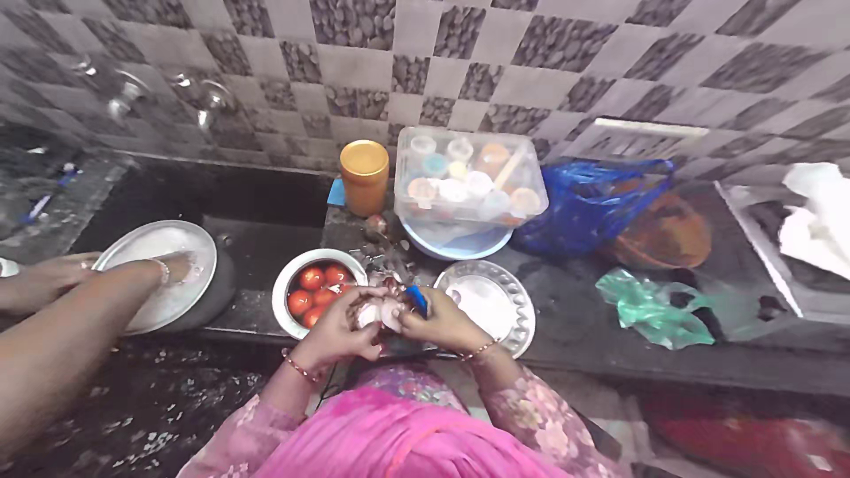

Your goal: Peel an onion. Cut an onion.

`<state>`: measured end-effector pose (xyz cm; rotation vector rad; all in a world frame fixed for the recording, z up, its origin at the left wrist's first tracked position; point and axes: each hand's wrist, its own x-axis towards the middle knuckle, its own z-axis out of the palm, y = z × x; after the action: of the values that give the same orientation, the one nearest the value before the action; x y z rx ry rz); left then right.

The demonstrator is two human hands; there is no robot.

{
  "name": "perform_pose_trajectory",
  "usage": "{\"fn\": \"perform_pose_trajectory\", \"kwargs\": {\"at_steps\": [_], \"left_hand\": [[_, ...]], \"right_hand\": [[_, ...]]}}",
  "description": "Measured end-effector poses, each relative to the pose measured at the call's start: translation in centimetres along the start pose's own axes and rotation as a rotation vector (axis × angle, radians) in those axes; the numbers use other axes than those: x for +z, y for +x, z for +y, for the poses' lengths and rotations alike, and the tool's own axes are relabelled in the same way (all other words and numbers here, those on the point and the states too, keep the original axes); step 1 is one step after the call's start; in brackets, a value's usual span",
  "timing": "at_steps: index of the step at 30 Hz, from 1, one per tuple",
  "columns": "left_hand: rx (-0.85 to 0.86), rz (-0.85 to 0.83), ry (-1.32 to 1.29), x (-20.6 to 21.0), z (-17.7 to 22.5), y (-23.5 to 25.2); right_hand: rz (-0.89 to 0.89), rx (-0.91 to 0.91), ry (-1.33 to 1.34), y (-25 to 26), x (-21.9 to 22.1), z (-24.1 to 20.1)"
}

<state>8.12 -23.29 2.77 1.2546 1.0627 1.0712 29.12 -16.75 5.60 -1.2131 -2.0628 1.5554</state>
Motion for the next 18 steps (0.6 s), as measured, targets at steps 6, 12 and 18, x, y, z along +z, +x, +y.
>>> {"fn": "perform_pose_trajectory", "kwargs": {"at_steps": [6,12,18], "left_hand": [[-0.073,-0.125,0.054,-2.4,1.2,-0.7],[-0.015,-0.232,-0.185,-3.1,-0.6,-0.4],[-0.044,-0.136,-0.236,-3.2,0.5,-0.2]], "right_hand": [[-0.002,-0.066,0.276,-0.9,0.9,1.5],[-0.010,-0.085,0.697,-1.6,2.1,3.0],[0.319,-0.042,0.945,-3.2,4.0,3.8]]}}
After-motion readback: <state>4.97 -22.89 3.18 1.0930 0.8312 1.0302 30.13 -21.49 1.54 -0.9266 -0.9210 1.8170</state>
